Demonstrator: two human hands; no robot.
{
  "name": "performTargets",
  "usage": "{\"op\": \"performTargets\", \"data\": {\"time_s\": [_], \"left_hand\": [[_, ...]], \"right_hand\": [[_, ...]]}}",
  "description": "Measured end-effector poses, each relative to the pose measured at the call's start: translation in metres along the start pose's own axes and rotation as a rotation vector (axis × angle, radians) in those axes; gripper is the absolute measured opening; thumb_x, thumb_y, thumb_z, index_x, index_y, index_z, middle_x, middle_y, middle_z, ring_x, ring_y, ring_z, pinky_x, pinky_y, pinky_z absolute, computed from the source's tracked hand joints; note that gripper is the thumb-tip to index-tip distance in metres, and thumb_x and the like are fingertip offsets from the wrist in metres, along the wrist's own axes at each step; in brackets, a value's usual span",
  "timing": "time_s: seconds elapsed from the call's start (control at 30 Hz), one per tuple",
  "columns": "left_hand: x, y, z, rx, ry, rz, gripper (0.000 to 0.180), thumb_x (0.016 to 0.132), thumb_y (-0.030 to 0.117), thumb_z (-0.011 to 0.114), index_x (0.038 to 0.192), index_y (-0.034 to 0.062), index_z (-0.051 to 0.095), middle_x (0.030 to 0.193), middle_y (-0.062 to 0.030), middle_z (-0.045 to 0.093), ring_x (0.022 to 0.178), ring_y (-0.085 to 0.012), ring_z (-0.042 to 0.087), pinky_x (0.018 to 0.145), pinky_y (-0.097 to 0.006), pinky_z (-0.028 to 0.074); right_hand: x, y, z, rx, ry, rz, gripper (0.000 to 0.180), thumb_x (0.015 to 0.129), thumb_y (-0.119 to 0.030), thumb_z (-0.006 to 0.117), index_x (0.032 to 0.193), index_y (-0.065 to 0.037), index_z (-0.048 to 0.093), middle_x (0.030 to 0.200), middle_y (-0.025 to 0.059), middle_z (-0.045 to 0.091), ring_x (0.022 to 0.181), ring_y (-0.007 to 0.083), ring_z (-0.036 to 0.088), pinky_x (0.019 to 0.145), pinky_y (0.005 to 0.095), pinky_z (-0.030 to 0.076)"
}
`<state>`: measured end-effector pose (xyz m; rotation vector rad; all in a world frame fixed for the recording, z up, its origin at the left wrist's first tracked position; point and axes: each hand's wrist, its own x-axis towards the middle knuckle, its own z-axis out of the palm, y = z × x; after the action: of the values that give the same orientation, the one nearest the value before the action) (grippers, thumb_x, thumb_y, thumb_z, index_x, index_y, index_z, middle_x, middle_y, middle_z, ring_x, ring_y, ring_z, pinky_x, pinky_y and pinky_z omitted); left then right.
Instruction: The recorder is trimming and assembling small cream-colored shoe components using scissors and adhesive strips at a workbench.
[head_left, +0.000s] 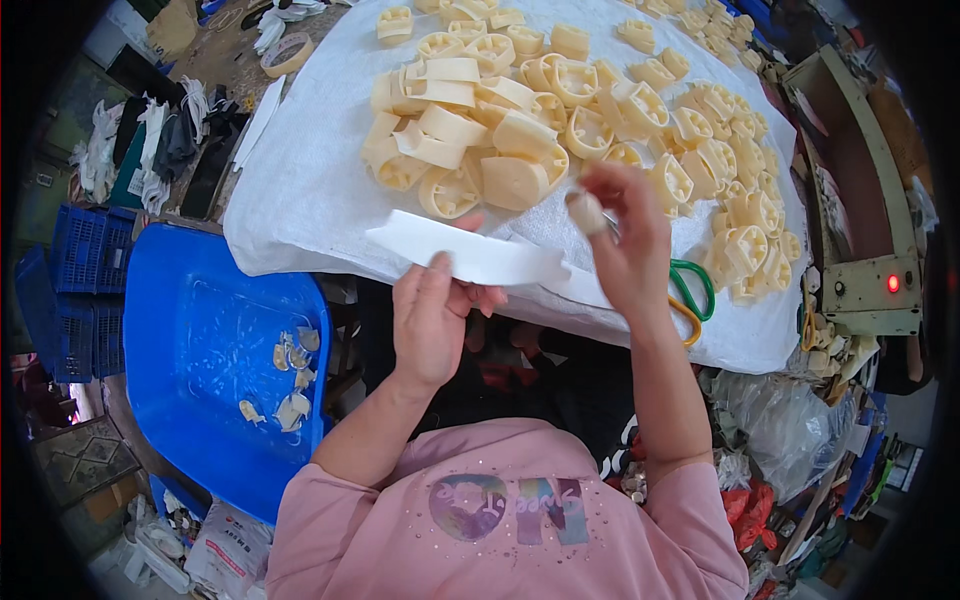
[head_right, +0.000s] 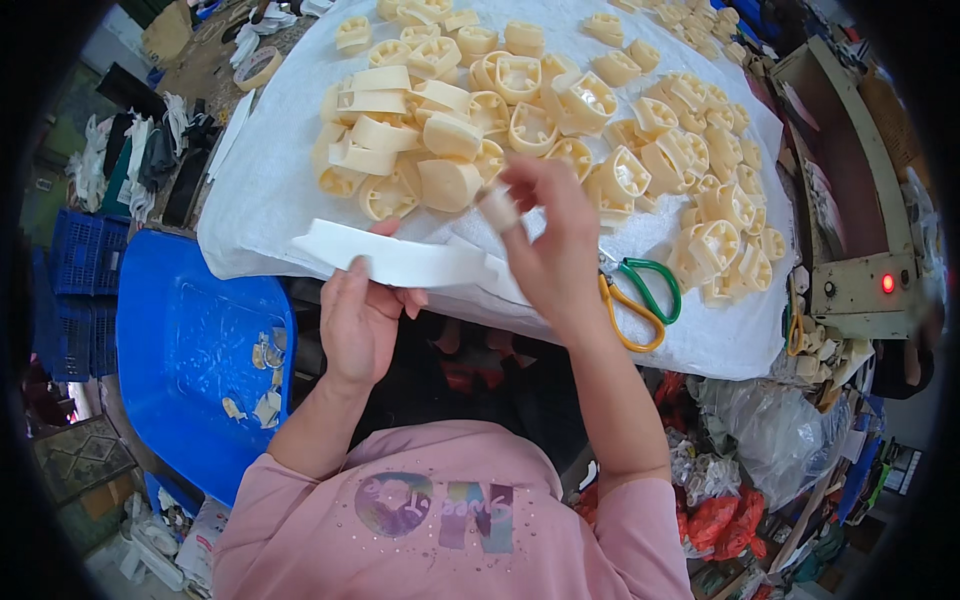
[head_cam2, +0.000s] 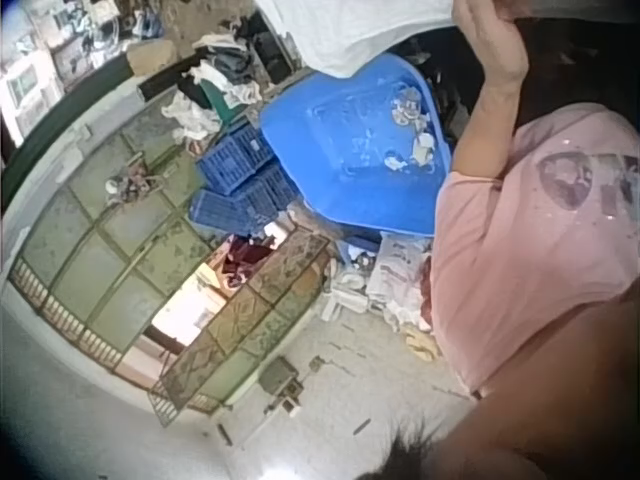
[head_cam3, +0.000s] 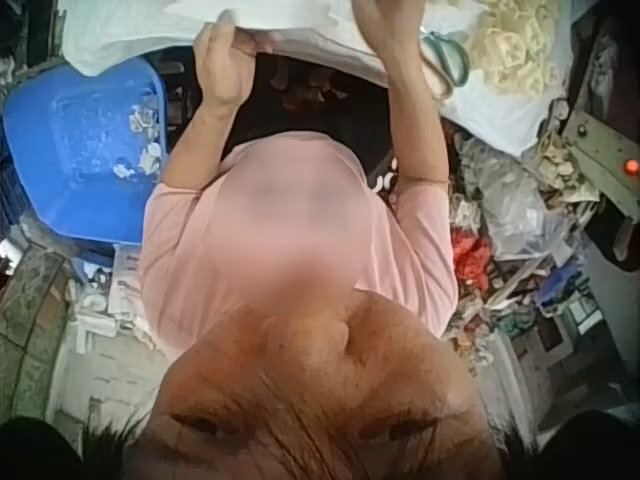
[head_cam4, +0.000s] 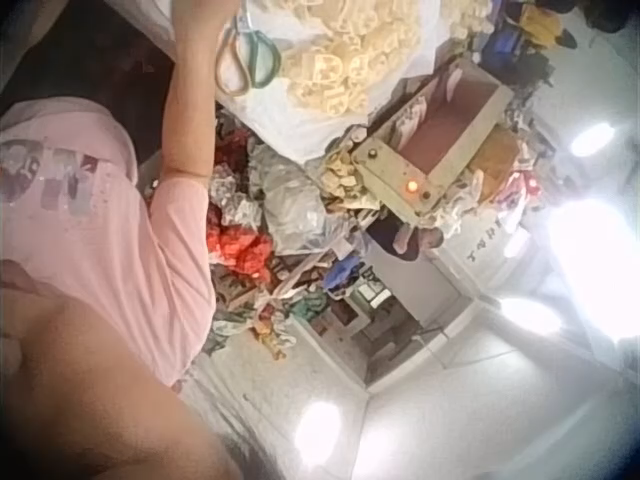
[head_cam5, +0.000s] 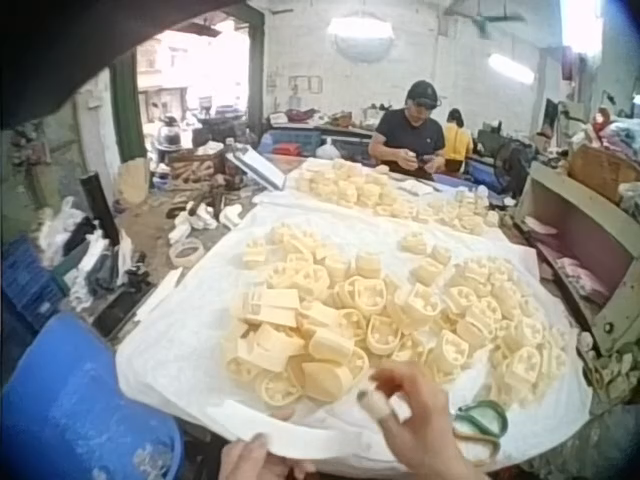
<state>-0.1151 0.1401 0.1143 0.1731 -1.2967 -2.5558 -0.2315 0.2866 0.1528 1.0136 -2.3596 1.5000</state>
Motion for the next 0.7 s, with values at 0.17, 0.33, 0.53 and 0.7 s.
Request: {"op": "performTargets", "data": {"time_s": [0.17,0.33,0.53,0.7], "left_hand": [[0.014,-0.002,0.001,-0.093,-0.114,0.078,0.044,0.099,0.026,0.032,0.129,-0.0060,0.041,0.104,-0.0168,0.060,0.092,-0.0231,0.059,0.080,-0.034,0.047],[0.041,-0.007,0.004,0.494,-0.251,0.391,0.037,0.098,0.020,0.034,0.119,-0.0029,0.053,0.118,-0.0164,0.058,0.119,-0.0288,0.049,0.104,-0.038,0.031],[0.045,-0.011,-0.004,0.778,-0.264,0.389,0.037,0.098,0.021,0.035,0.120,-0.0013,0.054,0.120,-0.0193,0.058,0.125,-0.0338,0.044,0.103,-0.038,0.034],[0.049,-0.014,-0.004,0.875,-0.256,0.402,0.039,0.099,0.022,0.033,0.121,-0.0024,0.055,0.120,-0.0180,0.059,0.120,-0.0294,0.050,0.103,-0.035,0.033]], "right_hand": [[0.032,0.031,0.020,-0.361,0.109,0.060,0.040,0.076,-0.013,0.070,0.114,-0.005,0.059,0.100,0.0130,0.053,0.082,0.0257,0.052,0.073,0.0339,0.044],[0.038,0.028,0.029,-0.224,-0.005,0.132,0.034,0.072,-0.002,0.064,0.106,-0.003,0.059,0.100,0.0162,0.056,0.088,0.0308,0.056,0.074,0.0382,0.046],[0.035,0.034,0.028,-0.438,0.025,-0.132,0.030,0.076,0.008,0.052,0.102,-0.005,0.059,0.091,0.0081,0.065,0.079,0.0186,0.064,0.068,0.0327,0.050],[0.041,0.047,0.022,0.674,0.167,0.463,0.025,0.086,-0.005,0.060,0.107,0.002,0.051,0.101,0.0161,0.062,0.085,0.0273,0.066,0.068,0.0345,0.054]]}}
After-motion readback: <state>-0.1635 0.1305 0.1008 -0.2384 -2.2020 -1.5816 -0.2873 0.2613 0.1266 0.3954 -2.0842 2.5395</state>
